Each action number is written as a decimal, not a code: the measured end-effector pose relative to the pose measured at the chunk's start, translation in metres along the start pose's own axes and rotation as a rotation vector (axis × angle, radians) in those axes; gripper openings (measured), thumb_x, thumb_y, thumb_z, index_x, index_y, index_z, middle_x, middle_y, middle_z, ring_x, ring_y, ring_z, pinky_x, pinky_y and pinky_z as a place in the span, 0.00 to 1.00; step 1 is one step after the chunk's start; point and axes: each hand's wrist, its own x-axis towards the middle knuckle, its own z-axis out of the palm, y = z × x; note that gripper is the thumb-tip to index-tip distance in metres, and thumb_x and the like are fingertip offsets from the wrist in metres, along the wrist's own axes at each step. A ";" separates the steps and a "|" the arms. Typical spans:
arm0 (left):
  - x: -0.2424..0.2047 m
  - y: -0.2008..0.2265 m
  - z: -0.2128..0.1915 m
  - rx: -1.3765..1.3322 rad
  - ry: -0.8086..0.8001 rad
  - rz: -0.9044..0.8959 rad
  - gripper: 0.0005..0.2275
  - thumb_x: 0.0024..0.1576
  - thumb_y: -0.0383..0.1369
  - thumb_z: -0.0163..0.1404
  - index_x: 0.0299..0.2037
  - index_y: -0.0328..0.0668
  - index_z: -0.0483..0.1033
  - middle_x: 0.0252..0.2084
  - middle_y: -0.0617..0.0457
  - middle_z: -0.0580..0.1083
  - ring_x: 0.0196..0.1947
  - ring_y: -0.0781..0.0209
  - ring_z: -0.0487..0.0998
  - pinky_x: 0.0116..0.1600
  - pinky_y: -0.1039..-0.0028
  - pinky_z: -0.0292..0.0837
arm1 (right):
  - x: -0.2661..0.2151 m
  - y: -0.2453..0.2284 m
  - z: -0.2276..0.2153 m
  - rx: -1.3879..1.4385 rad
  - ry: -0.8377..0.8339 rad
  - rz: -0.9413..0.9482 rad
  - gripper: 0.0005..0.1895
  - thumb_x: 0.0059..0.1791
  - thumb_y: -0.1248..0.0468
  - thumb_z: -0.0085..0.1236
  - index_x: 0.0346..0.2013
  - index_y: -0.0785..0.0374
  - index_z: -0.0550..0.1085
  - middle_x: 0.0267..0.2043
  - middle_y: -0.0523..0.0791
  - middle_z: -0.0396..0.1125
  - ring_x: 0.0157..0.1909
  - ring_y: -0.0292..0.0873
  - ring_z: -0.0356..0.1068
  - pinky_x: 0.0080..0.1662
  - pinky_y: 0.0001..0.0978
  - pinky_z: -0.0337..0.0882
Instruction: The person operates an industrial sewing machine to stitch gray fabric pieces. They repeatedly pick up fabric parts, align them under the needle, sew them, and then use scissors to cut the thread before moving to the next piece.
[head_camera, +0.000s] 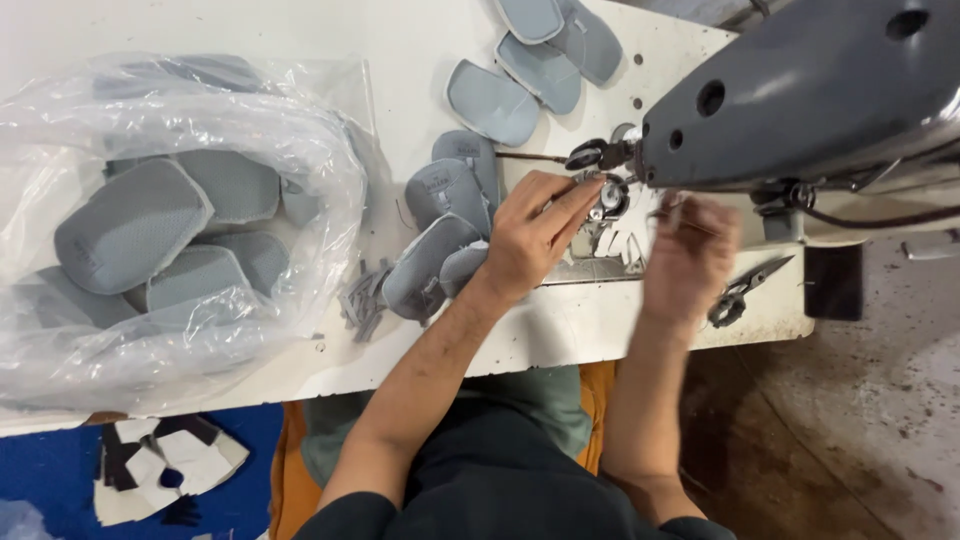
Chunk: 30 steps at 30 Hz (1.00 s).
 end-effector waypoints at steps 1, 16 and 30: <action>0.000 0.000 0.000 -0.009 0.010 0.002 0.14 0.56 0.21 0.62 0.51 0.38 0.80 0.39 0.50 0.73 0.38 0.54 0.76 0.44 0.65 0.73 | -0.003 -0.014 -0.030 0.191 0.056 0.033 0.05 0.52 0.71 0.62 0.38 0.59 0.75 0.39 0.43 0.73 0.43 0.38 0.74 0.53 0.32 0.77; -0.073 0.048 -0.077 -0.113 0.011 -0.402 0.11 0.71 0.32 0.45 0.45 0.34 0.79 0.32 0.54 0.74 0.30 0.66 0.73 0.38 0.75 0.69 | -0.091 -0.027 -0.029 -1.160 -0.400 0.040 0.18 0.57 0.67 0.56 0.61 0.68 0.69 0.58 0.53 0.68 0.55 0.45 0.72 0.54 0.37 0.74; -0.121 0.087 -0.106 0.665 -0.267 -0.121 0.29 0.53 0.36 0.64 0.64 0.41 0.65 0.59 0.38 0.67 0.55 0.41 0.70 0.57 0.55 0.69 | -0.102 0.060 0.003 -0.685 -0.305 0.502 0.18 0.55 0.56 0.63 0.45 0.71 0.77 0.35 0.44 0.71 0.36 0.36 0.67 0.38 0.30 0.68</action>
